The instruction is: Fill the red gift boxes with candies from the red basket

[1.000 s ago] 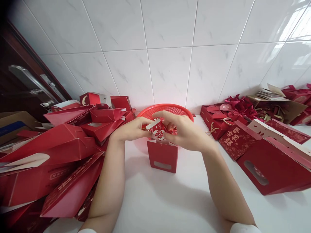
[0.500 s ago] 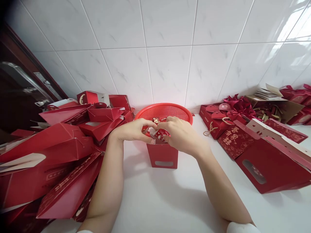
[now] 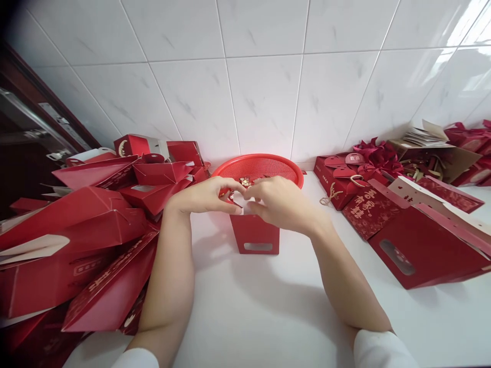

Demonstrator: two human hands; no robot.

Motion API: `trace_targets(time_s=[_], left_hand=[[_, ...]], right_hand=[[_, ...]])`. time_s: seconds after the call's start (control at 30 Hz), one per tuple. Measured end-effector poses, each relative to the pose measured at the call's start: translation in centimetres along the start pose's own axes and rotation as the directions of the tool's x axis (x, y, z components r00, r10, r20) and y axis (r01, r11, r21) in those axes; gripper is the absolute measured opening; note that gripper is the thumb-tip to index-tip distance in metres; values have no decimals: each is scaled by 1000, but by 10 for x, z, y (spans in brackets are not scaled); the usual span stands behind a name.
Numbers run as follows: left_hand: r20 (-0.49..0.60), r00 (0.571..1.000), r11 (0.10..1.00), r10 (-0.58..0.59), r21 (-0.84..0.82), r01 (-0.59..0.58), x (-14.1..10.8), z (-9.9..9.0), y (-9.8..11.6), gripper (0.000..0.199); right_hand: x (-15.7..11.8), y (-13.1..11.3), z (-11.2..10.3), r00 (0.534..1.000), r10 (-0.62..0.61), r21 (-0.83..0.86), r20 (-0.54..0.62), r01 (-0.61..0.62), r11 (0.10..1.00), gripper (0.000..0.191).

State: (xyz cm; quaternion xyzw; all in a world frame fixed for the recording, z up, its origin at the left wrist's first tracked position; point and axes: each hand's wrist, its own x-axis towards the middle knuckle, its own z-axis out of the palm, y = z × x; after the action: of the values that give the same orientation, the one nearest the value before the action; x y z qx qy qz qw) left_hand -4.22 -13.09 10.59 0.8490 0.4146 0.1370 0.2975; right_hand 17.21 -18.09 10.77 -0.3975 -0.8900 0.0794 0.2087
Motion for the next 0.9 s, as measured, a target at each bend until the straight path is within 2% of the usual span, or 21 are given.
trace_targets(time_s=[0.03,0.1,0.13,0.2,0.3,0.37,0.57,0.63,0.73,0.8,0.9], left_hand=[[-45,999,999,19,-27,-20,0,0,0,45],[-177,983,991,57,-105,-77,0,3,2,54],[-248,966,983,77,-144,-116,0,5,4,60],[-337,931,957,137,-198,-212,3,12,9,69],[-340,899,912,275,-205,-356,5,24,20,86],[-330,886,896,327,-190,-401,5,31,29,96],[-364,853,880,375,-150,-451,5,37,40,102],[-374,848,884,376,-129,-449,4,33,38,100],[-371,875,920,311,-115,-375,-1,22,29,91],[-373,895,948,244,-104,-301,-6,12,22,67],[-295,937,973,186,-80,-218,-10,2,14,22]], right_hand=[[-1,0,-2,995,6,54,-103,0,999,18],[-3,0,-4,951,54,165,-304,-3,986,15],[-4,0,-5,925,87,215,-371,-5,977,18],[-3,0,-4,888,152,308,-433,-13,951,28],[0,0,-2,876,228,435,-424,-24,900,38],[1,-1,-1,886,244,497,-395,-17,868,39],[0,-4,-5,932,171,600,-318,58,798,13],[0,-2,-6,928,163,575,-335,64,815,8],[-3,5,-11,905,163,448,-392,33,894,9],[-7,10,-17,906,148,337,-397,-6,942,11],[-10,17,-20,953,100,213,-287,-38,976,17]])
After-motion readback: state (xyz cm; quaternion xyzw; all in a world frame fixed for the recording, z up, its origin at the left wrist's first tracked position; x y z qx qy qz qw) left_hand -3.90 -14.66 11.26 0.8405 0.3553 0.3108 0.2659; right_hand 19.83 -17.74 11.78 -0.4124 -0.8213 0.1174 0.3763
